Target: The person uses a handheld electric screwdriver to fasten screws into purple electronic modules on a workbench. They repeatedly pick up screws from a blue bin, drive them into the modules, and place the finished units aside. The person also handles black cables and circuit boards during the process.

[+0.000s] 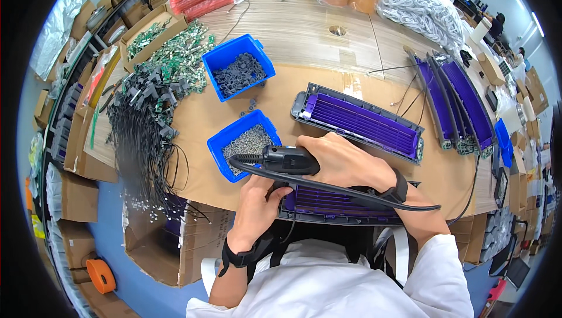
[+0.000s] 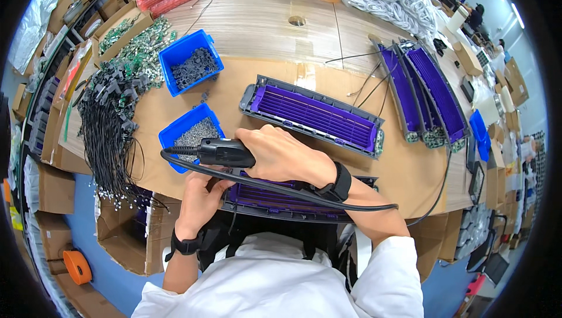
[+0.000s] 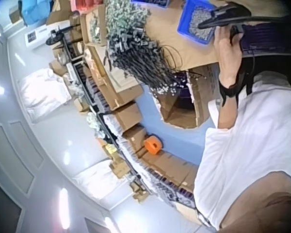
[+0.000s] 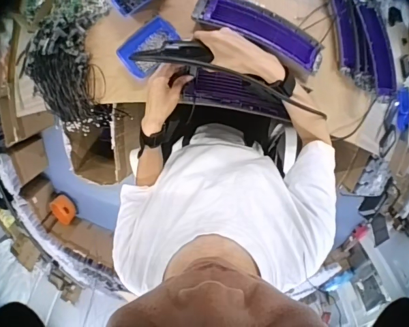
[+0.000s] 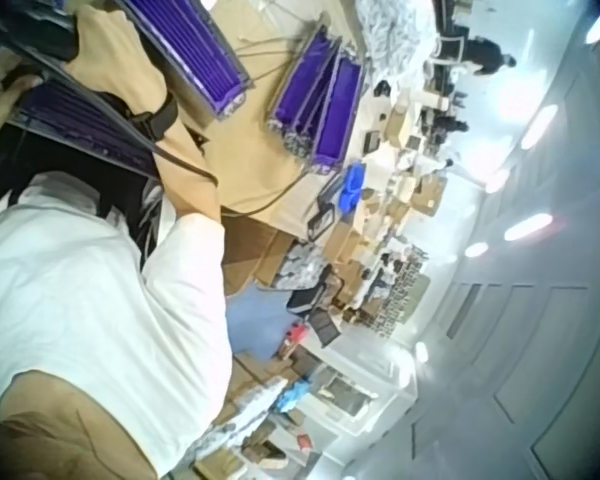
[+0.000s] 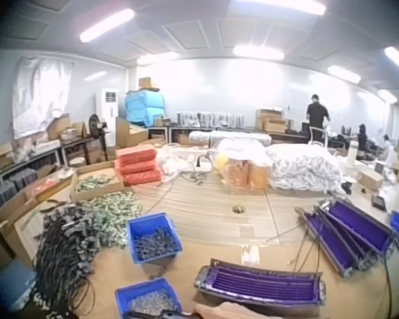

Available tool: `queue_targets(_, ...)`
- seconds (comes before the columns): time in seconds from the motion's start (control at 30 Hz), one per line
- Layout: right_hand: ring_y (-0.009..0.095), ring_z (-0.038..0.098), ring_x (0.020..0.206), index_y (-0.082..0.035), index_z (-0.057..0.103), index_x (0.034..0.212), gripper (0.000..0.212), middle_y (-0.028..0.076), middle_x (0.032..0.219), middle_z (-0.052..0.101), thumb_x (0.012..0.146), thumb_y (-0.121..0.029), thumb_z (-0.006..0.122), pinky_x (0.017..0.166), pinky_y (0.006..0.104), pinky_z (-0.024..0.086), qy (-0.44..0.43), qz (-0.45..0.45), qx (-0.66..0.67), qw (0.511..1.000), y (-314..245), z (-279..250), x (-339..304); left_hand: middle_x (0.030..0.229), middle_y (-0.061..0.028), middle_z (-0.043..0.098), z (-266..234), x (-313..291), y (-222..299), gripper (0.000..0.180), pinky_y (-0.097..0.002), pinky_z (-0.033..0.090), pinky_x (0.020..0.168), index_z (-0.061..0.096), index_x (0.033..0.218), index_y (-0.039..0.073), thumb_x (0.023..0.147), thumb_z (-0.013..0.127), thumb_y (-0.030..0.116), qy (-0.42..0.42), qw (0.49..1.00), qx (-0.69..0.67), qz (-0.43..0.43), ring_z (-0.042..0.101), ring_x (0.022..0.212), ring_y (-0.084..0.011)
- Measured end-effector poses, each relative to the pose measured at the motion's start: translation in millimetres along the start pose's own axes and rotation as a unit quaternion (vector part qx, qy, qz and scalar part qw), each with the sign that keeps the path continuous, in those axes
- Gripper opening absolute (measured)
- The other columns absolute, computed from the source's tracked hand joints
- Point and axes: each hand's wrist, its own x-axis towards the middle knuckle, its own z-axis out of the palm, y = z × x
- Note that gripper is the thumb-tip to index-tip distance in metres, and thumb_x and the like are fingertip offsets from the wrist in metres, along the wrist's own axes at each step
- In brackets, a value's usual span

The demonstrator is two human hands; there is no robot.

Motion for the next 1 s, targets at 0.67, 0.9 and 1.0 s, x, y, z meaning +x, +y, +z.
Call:
queue_targets(0.67, 0.041, 0.061, 0.070, 0.006, 0.055, 0.095, 0.037, 0.023, 0.069, 0.060, 0.067, -0.009, 0.075, 0.062, 0.0431, 0.047, 0.015, -0.017, -0.012, 1.000, 6, 6, -2, 0.078, -0.0108, 0.054, -20, -44, 50, 0.016, -0.0391, 0.045, 0.067, 0.064, 0.073, 0.003, 0.066, 0.079, 0.005, 0.005, 0.968, 0.249, 0.011, 0.054, 0.078, -0.0307)
queue_targets(0.9, 0.042, 0.061, 0.070, 0.006, 0.055, 0.094, 0.037, 0.023, 0.070, 0.060, 0.067, -0.010, 0.075, 0.062, 0.0437, 0.047, 0.022, -0.023, -0.010, 0.999, 7, 7, -2, 0.091, -0.0121, 0.060, -26, -23, 41, 0.022, -0.0390, 0.047, 0.077, 0.066, 0.090, 0.001, 0.072, 0.077, 0.005, 0.003, 0.992, 0.115, -0.050, 0.056, 0.093, -0.0332)
queue_targets(1.0, 0.043, 0.060, 0.070, 0.006, 0.055, 0.094, 0.037, 0.024, 0.070, 0.060, 0.068, -0.011, 0.075, 0.061, 0.0441, 0.047, 0.027, -0.021, -0.017, 0.999, 7, 8, -2, 0.098, -0.0156, 0.060, -7, -5, 26, 0.030, -0.0397, 0.047, 0.082, 0.066, 0.100, 0.001, 0.072, 0.077, 0.005, 0.032, 0.992, 0.099, 0.067, 0.057, 0.097, -0.0346)
